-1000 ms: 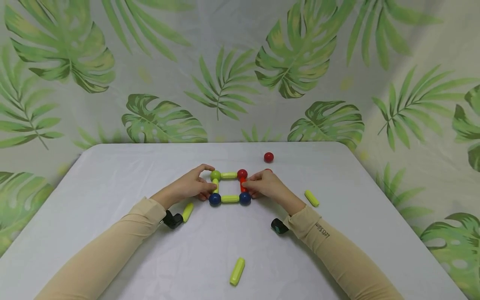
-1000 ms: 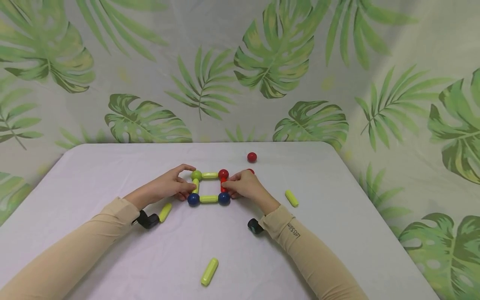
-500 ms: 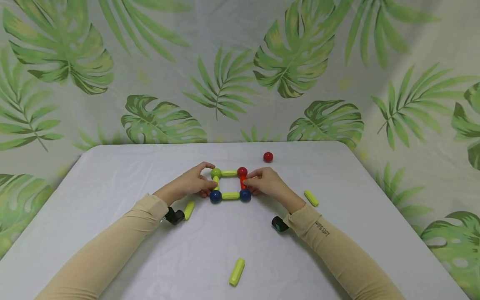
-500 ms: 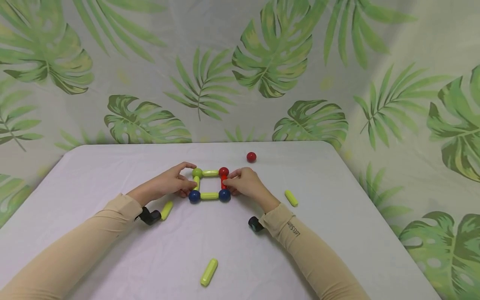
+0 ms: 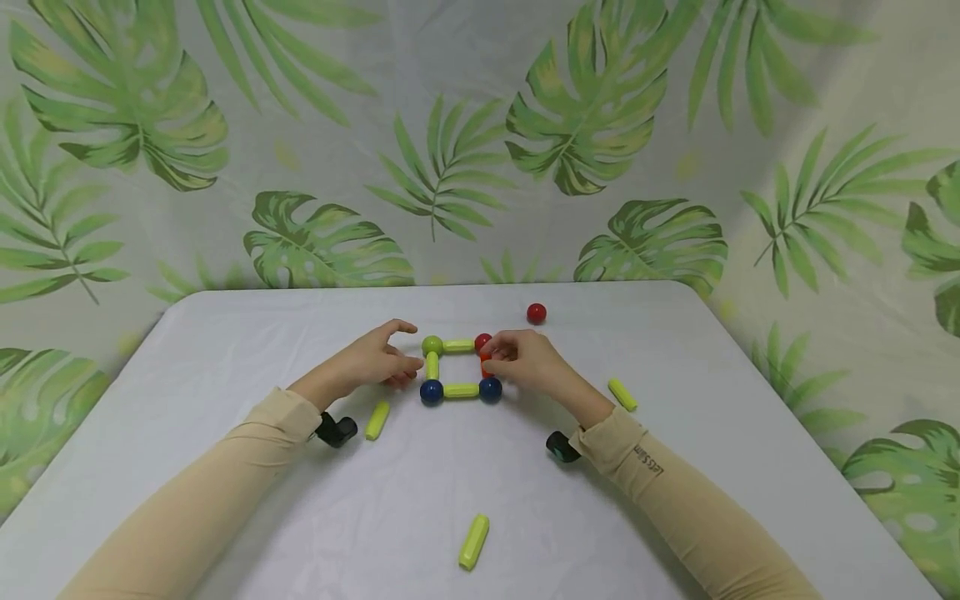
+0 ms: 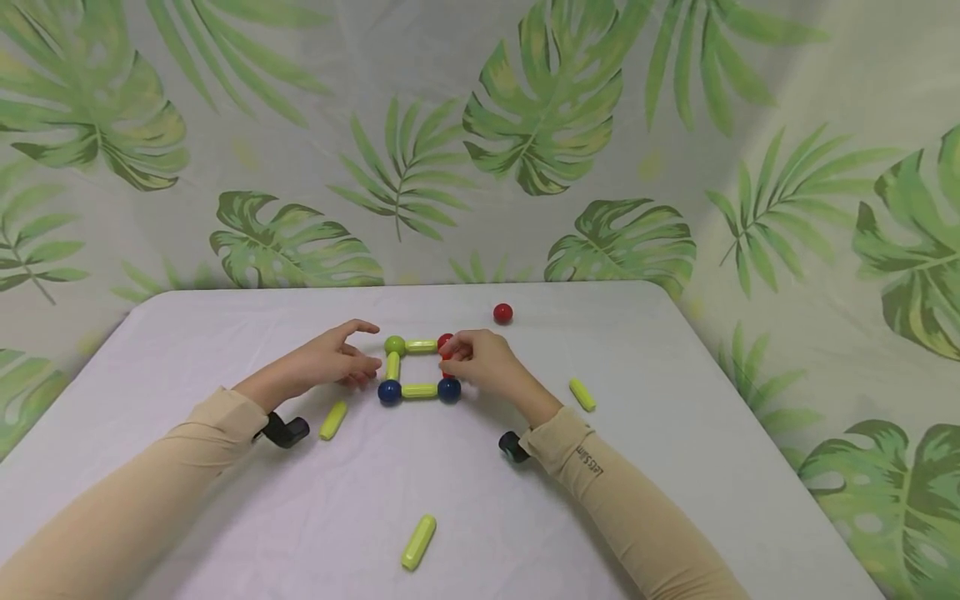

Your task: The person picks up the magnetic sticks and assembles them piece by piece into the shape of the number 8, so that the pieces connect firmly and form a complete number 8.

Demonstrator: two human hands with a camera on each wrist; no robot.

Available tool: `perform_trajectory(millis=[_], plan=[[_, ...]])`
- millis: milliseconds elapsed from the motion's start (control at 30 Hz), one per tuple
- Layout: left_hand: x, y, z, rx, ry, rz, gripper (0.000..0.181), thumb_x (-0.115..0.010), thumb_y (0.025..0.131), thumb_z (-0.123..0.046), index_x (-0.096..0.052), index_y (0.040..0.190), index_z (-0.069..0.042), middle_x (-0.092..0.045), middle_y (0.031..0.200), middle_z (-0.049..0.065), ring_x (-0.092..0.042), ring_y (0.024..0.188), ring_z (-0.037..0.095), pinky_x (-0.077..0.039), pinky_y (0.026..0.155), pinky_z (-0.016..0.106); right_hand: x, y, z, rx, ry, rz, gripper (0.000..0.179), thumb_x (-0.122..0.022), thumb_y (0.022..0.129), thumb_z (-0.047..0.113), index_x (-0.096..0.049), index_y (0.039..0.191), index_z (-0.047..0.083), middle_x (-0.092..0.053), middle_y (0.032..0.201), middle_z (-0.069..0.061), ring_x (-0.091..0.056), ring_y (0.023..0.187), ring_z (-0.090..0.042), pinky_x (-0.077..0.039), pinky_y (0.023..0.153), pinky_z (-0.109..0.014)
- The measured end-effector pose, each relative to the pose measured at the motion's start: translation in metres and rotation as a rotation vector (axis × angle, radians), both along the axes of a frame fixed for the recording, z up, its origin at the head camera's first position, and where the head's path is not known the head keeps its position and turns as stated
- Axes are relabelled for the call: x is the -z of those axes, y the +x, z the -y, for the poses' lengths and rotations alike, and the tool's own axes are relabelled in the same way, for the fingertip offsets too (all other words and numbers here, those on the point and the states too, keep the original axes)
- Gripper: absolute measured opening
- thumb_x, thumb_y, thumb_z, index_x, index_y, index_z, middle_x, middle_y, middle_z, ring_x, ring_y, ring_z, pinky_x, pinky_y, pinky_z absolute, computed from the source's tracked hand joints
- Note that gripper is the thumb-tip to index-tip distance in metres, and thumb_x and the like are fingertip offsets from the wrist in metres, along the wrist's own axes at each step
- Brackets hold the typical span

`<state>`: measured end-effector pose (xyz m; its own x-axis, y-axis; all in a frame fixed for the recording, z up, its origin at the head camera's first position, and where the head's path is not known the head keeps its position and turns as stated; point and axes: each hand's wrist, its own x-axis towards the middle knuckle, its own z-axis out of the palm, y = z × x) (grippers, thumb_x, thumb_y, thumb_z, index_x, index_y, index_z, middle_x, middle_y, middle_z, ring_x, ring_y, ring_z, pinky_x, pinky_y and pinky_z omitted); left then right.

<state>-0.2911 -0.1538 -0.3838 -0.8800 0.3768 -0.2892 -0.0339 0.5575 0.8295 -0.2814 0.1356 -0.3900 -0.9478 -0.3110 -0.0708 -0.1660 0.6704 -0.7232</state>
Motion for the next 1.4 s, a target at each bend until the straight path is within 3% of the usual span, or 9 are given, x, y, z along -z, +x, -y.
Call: perform_trajectory(millis=[333, 567, 800, 1000, 1400], plan=[[-0.006, 0.019, 0.018, -0.004, -0.068, -0.018, 0.066, -0.071, 0.105, -0.024, -0.039, 0.159, -0.007, -0.077, 0.113, 0.017, -0.07, 0.09, 0.019, -0.06, 0.08, 0.03, -0.005, 0.006, 0.009, -0.219, 0.026, -0.08, 0.031, -0.078, 0.099, 0.016, -0.073, 0.129, 0.009, -0.073, 0.103, -0.003, -0.068, 0.098, -0.015, -0.057, 0.089, -0.028], [-0.008, 0.036, 0.03, 0.002, -0.127, -0.045, 0.053, -0.071, 0.104, -0.025, -0.052, 0.149, -0.005, -0.079, 0.106, 0.013, -0.07, 0.082, 0.018, -0.058, 0.073, 0.031, -0.006, 0.007, 0.014, -0.328, 0.056, -0.102, 0.034, -0.076, 0.1, 0.014, -0.072, 0.134, 0.012, -0.074, 0.115, -0.007, -0.068, 0.1, -0.016, -0.057, 0.092, -0.03], [-0.008, 0.055, 0.042, -0.015, -0.175, -0.068, 0.043, -0.074, 0.102, -0.028, -0.062, 0.137, -0.006, -0.076, 0.097, 0.01, -0.068, 0.074, 0.018, -0.057, 0.069, 0.033, -0.005, 0.003, 0.022, -0.391, 0.057, -0.064, 0.034, -0.075, 0.101, 0.016, -0.073, 0.136, 0.015, -0.075, 0.124, -0.009, -0.068, 0.107, -0.015, -0.057, 0.091, -0.027], [-0.004, 0.068, 0.05, -0.023, -0.18, -0.063, 0.036, -0.075, 0.101, -0.028, -0.067, 0.127, -0.006, -0.076, 0.091, 0.007, -0.068, 0.071, 0.018, -0.056, 0.066, 0.034, -0.005, -0.002, 0.031, -0.443, 0.079, -0.027, 0.033, -0.075, 0.102, 0.017, -0.073, 0.134, 0.019, -0.075, 0.123, -0.006, -0.069, 0.117, -0.018, -0.057, 0.104, -0.035], [0.005, 0.077, 0.049, -0.026, -0.173, -0.054, 0.029, -0.08, 0.098, -0.03, -0.069, 0.113, -0.008, -0.072, 0.082, 0.005, -0.065, 0.065, 0.017, -0.055, 0.061, 0.035, -0.003, -0.005, 0.044, -0.514, 0.093, -0.036, 0.03, -0.075, 0.101, 0.011, -0.074, 0.13, 0.018, -0.075, 0.116, -0.001, -0.069, 0.11, -0.013, -0.057, 0.104, -0.033]])
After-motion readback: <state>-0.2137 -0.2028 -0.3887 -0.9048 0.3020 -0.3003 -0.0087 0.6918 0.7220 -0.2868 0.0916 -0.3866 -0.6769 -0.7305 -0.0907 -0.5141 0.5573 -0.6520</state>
